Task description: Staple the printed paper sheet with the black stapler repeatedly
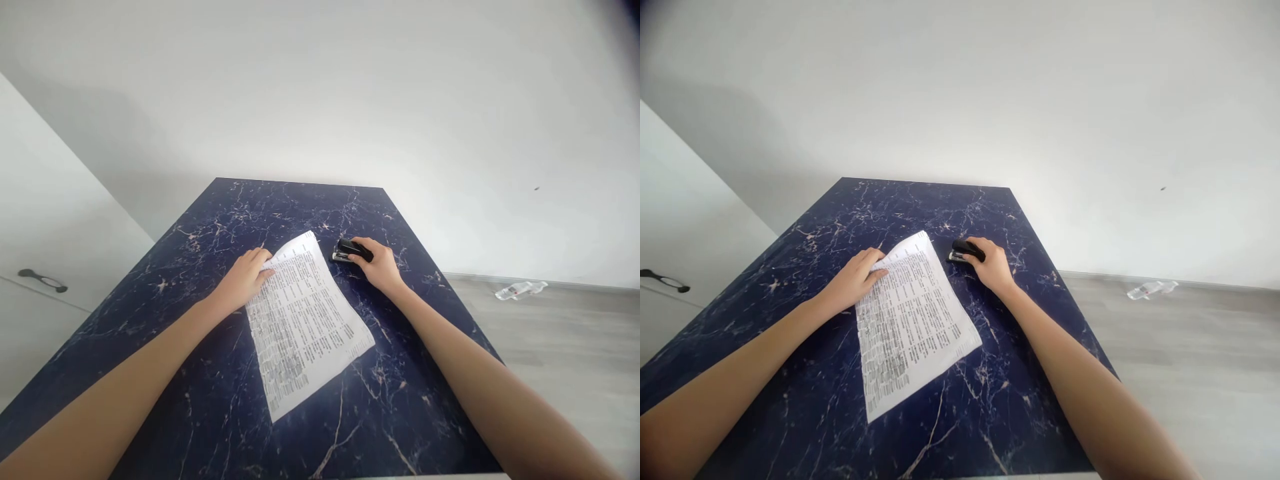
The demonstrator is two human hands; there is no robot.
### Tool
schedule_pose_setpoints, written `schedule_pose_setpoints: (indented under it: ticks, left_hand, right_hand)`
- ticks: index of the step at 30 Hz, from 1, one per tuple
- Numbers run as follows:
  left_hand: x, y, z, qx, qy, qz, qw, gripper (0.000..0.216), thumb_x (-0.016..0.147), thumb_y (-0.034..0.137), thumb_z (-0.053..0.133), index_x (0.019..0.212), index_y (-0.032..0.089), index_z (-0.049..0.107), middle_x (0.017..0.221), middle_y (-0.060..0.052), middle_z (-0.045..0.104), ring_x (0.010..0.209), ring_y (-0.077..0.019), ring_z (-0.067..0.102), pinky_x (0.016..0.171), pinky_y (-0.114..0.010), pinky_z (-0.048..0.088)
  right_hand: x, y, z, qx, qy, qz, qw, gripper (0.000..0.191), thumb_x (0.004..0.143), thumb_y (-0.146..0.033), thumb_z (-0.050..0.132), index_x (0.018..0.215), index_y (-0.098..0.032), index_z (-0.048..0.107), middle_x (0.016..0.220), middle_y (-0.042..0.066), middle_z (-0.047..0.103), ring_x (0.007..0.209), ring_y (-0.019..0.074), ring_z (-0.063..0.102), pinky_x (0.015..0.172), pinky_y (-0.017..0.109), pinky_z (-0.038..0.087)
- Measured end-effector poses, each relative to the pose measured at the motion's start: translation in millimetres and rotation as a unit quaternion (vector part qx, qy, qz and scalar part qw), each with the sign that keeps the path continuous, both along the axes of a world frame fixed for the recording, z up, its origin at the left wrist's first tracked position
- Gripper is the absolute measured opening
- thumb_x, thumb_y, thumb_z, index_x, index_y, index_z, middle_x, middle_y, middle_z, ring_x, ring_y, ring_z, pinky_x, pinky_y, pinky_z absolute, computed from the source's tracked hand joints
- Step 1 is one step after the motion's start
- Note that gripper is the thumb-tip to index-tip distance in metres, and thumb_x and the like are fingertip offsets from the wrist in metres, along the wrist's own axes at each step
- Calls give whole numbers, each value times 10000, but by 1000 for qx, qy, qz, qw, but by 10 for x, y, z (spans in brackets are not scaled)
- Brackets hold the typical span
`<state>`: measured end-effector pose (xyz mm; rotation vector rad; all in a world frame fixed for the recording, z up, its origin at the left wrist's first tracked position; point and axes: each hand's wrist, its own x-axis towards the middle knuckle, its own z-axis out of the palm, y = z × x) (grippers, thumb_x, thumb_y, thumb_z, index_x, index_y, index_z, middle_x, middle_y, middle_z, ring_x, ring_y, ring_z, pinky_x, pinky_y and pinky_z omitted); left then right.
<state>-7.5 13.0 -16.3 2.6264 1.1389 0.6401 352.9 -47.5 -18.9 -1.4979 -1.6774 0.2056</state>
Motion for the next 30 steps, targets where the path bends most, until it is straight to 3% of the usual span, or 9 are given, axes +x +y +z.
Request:
schedule_pose_setpoints:
  ticks: [4,11,21,23,26,28,30]
  left_hand:
    - [-122,76,36,-45,15,56,997,251,1013,388,551,1192,216,585,1125,-115,667,1013,-320,629,856,-446,492]
    - [-193,149,15,-49,0,85,995,283,1022,409,541,1215,212,603,1116,-118,676,1005,-311,653,875,-430,490]
    - [-136,85,118,-30,2,95,995,219,1047,326,498,1173,184,607,1050,-111,677,1001,-293,636,916,-455,481]
    - [-124,68,140,-35,4,101,994,218,1050,313,492,1175,179,609,1059,-113,682,1028,-296,636,941,-465,475]
    - [-118,60,142,-39,15,104,994,234,1052,301,487,1206,171,606,1095,-123,688,1071,-305,630,983,-494,457]
    - [-124,68,125,-38,23,97,994,241,1054,303,483,1225,178,597,1130,-125,691,1095,-311,622,998,-511,446]
    - [-134,81,102,-37,23,90,995,234,1055,312,478,1214,190,597,1142,-120,695,1102,-312,620,994,-512,447]
  right_hand:
    - [-33,-32,25,-19,7,106,994,334,919,-324,718,1244,-250,700,1191,78,747,1068,284,703,1000,495,531]
    - [-175,-158,147,-25,-6,273,962,312,953,-382,717,1237,-255,694,1152,72,744,1027,252,694,947,452,539]
    - [-355,-307,361,-62,-46,422,903,296,970,-438,681,1190,-242,712,1054,64,751,971,222,699,912,433,555]
    - [-386,-338,416,-53,-47,392,917,328,1013,-477,597,1230,-253,699,1130,69,749,1053,238,695,953,449,544]
    - [-514,-424,479,-16,-70,247,966,414,1105,-427,360,1372,-247,619,1375,90,668,1294,271,603,1097,516,459]
    - [-656,-501,491,-16,-140,200,970,449,1116,-386,298,1443,-233,566,1478,92,600,1383,278,533,1155,540,402]
    - [-816,-574,479,-36,-237,193,952,454,1112,-376,309,1458,-225,560,1515,89,572,1406,284,508,1175,546,378]
